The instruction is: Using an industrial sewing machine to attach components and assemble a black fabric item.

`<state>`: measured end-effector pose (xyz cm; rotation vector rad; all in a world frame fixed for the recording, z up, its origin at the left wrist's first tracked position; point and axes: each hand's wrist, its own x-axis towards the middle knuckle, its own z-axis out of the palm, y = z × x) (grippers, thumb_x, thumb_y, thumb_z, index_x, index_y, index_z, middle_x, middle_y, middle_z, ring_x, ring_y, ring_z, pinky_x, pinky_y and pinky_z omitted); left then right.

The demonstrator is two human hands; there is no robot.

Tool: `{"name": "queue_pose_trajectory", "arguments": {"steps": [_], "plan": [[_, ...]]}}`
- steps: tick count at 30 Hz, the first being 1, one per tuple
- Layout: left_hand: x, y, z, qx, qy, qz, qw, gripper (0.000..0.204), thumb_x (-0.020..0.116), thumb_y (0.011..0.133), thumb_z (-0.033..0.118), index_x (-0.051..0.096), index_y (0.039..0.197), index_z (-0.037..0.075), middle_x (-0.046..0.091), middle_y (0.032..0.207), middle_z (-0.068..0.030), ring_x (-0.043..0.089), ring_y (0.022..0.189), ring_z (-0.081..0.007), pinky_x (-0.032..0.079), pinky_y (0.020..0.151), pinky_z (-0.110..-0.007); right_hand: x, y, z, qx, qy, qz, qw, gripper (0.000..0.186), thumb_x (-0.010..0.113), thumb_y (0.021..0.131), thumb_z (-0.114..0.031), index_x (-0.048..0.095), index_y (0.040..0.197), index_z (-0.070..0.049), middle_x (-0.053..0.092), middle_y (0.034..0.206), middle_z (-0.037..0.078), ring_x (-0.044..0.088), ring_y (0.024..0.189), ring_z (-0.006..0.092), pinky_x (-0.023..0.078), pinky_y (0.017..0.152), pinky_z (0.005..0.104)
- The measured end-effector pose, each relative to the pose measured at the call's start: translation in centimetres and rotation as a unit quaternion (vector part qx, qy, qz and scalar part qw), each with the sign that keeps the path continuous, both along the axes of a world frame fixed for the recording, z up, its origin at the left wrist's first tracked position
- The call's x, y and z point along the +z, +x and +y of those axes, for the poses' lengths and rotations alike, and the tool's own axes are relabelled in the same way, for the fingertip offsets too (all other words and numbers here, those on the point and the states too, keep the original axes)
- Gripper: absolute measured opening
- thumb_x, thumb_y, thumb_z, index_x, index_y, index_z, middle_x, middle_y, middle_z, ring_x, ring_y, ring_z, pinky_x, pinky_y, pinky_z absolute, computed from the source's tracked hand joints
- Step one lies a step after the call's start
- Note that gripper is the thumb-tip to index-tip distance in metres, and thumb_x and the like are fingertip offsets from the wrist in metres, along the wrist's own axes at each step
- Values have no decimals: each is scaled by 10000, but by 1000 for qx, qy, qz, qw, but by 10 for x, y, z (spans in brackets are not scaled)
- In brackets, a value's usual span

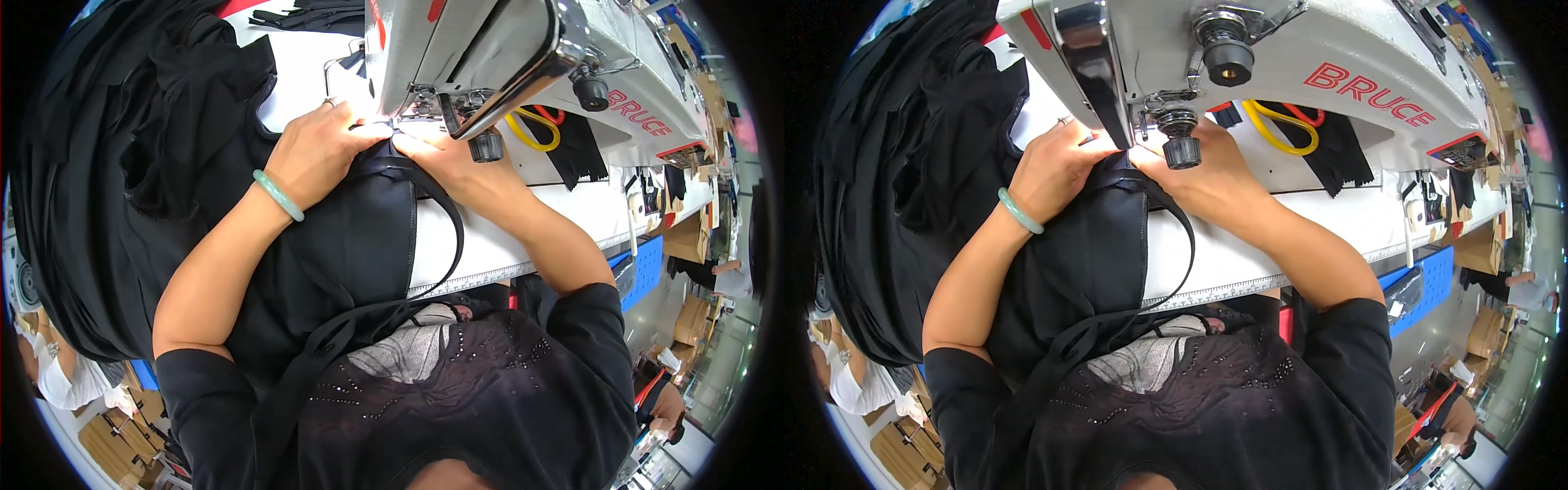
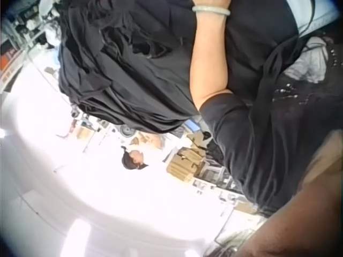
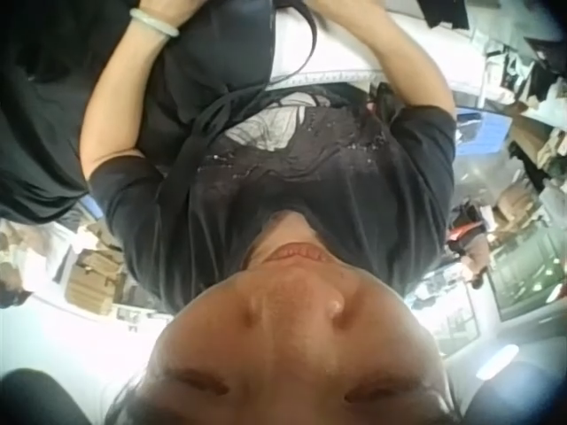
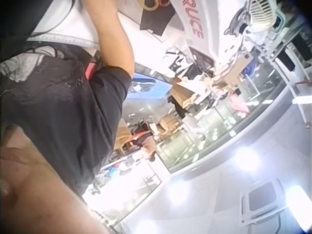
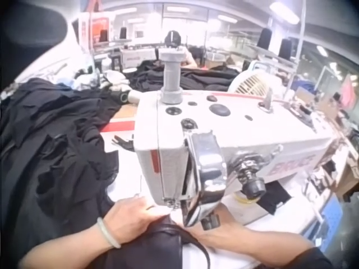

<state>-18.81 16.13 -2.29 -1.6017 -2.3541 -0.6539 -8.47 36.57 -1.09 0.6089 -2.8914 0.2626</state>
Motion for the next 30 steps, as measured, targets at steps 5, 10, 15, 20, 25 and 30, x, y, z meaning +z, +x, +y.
{"name": "queue_pose_trajectory", "arguments": {"steps": [5, 10, 15, 20, 25, 30], "plan": [[1, -1, 0, -3, -17, -5, 1000, 273, 602, 807, 60, 718, 1011, 201, 589, 871, -64, 607, 814, -234, 515, 673, -345, -3, -2, -3, -80, -119, -105, 984, 307, 588, 812, -100, 639, 1111, -150, 644, 1150, 83, 607, 1077, 279, 482, 890, 389], [5, -3, 0, -5, -14, -35, 999, 265, 616, 801, 74, 719, 1007, 206, 589, 870, -62, 600, 819, -239, 510, 704, -346, 5, 2, 1, -83, -181, -126, 972, 354, 582, 816, -91, 588, 1163, -160, 616, 1189, 56, 571, 1124, 269, 465, 899, 428], [11, 5, -1, -86, 12, 75, 993, 173, 633, 794, 126, 666, 962, 100, 602, 898, -44, 584, 826, -238, 490, 784, -337, 3, 4, 7, 10, 36, 33, 999, 399, 633, 783, -114, 572, 1173, -179, 609, 1180, 5, 589, 1069, 242, 478, 853, 397], [13, 29, -4, -45, -15, -37, 998, 229, 672, 793, 210, 607, 978, 92, 615, 909, -30, 606, 807, -234, 503, 733, -327, -13, 3, 10, 1, -81, 2, 997, 405, 652, 738, -129, 580, 1134, -175, 590, 1123, -27, 601, 980, 186, 483, 751, 376], [19, 38, -7, 0, -52, -61, 997, 394, 714, 755, 301, 566, 1044, 77, 593, 929, -56, 606, 879, -254, 506, 767, -346, -21, -5, 11, -110, -217, 12, 970, 196, 645, 823, -257, 634, 768, -70, 645, 720, 115, 625, 668, 322, 469, 592, 378], [24, 39, -8, -8, -61, -75, 995, 498, 750, 697, 347, 559, 1059, 63, 586, 982, -57, 597, 932, -250, 508, 807, -336, -20, -7, 19, -135, -140, -163, 967, 195, 659, 851, -122, 703, 1040, -108, 681, 940, 54, 631, 896, 199, 468, 845, 323]]}}
